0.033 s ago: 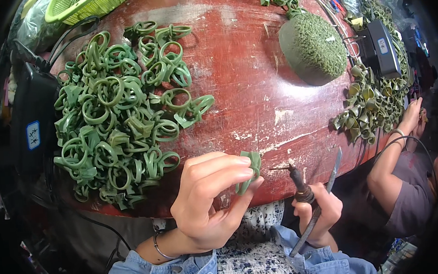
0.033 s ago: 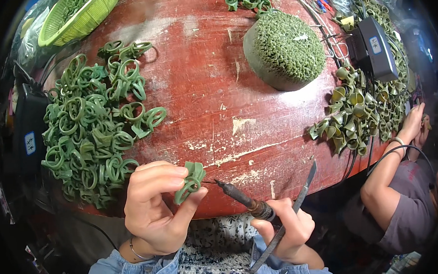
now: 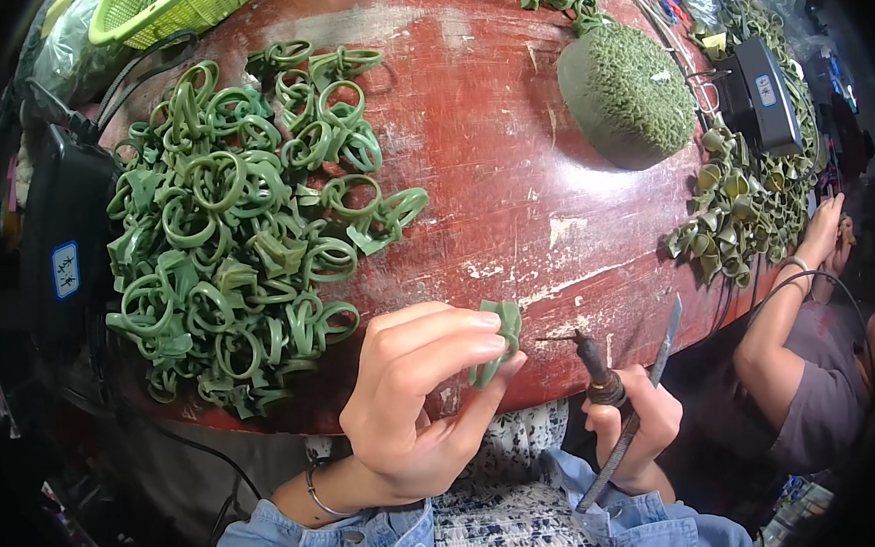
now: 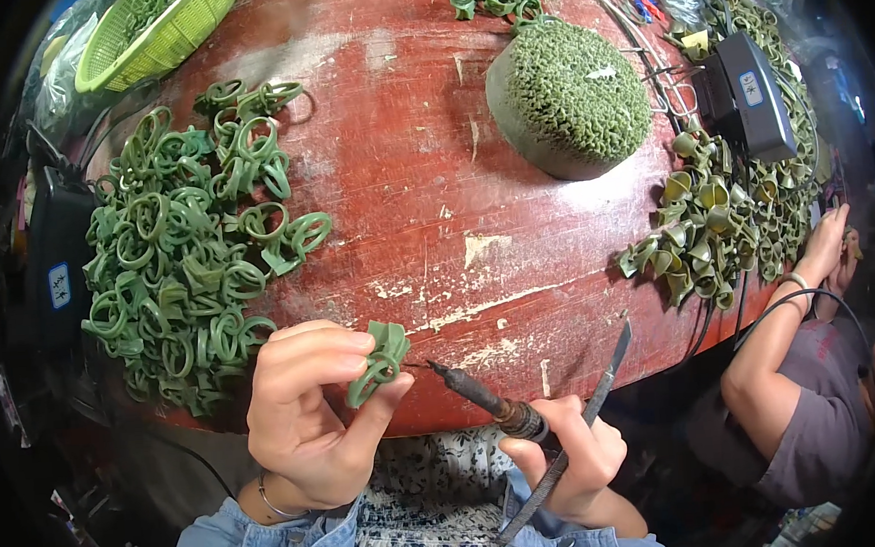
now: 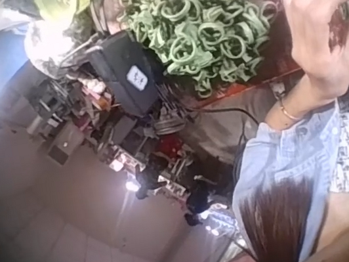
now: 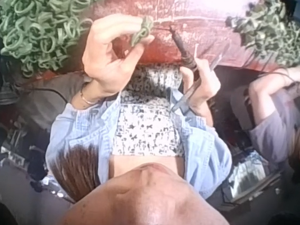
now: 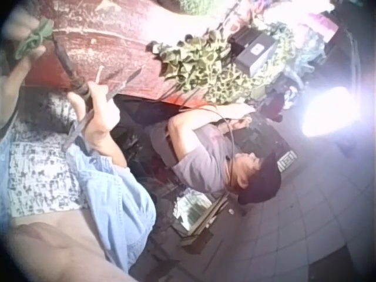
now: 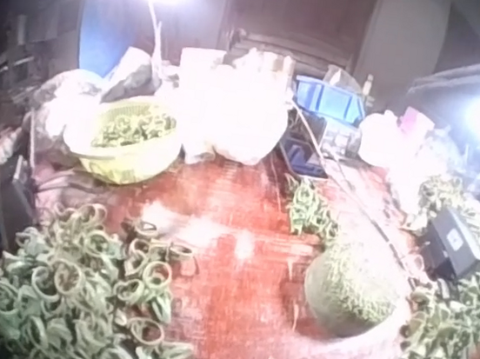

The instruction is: Assembling green plastic rings into a decorative chain or vine using a heat tool.

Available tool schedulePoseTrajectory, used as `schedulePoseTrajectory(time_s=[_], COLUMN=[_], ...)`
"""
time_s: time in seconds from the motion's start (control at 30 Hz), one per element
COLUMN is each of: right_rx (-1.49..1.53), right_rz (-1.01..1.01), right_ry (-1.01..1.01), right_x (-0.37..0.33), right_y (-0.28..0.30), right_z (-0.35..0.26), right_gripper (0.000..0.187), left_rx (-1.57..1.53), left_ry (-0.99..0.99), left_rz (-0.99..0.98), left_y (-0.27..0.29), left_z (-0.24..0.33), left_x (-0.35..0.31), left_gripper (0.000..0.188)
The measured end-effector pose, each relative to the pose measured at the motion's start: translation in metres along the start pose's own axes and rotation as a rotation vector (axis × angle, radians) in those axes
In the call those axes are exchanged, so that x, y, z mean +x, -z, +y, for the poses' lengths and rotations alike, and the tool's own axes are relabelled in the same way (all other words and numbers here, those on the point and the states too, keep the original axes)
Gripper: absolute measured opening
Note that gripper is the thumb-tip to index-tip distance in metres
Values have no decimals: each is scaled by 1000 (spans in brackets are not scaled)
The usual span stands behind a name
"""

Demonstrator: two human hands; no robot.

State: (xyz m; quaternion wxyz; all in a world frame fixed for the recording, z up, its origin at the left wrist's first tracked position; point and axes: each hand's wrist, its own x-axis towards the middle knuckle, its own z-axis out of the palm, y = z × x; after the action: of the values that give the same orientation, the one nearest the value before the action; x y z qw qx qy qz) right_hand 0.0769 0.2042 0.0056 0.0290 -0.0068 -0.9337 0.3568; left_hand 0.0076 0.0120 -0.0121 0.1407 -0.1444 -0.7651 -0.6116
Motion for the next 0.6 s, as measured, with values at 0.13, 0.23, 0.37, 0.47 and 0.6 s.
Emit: schedulePoseTrajectory(time_s=[0.13, 0.23, 0.37, 0.47, 0.6], right_rx=[-43, -76, -90, -97, -90], right_rz=[-14, -23, -18, -27, -17], right_ry=[29, 61, 101, 102, 112], right_x=[8, 11, 12, 14, 15], right_y=[1, 1, 1, 2, 1], right_z=[-6, -6, -6, -7, -6], right_gripper=[39, 40, 40, 39, 39], left_rx=[-8, -21, -17, -16, -32], left_ry=[5, 24, 15, 11, 16], left_rz=[18, 15, 8, 3, -5], left_y=[-2, -2, -1, -1, -2], left_z=[-2, -1, -2, -2, -3], left_x=[0, -2, -3, -2, -2], left_gripper=[40, 40, 40, 40, 39])
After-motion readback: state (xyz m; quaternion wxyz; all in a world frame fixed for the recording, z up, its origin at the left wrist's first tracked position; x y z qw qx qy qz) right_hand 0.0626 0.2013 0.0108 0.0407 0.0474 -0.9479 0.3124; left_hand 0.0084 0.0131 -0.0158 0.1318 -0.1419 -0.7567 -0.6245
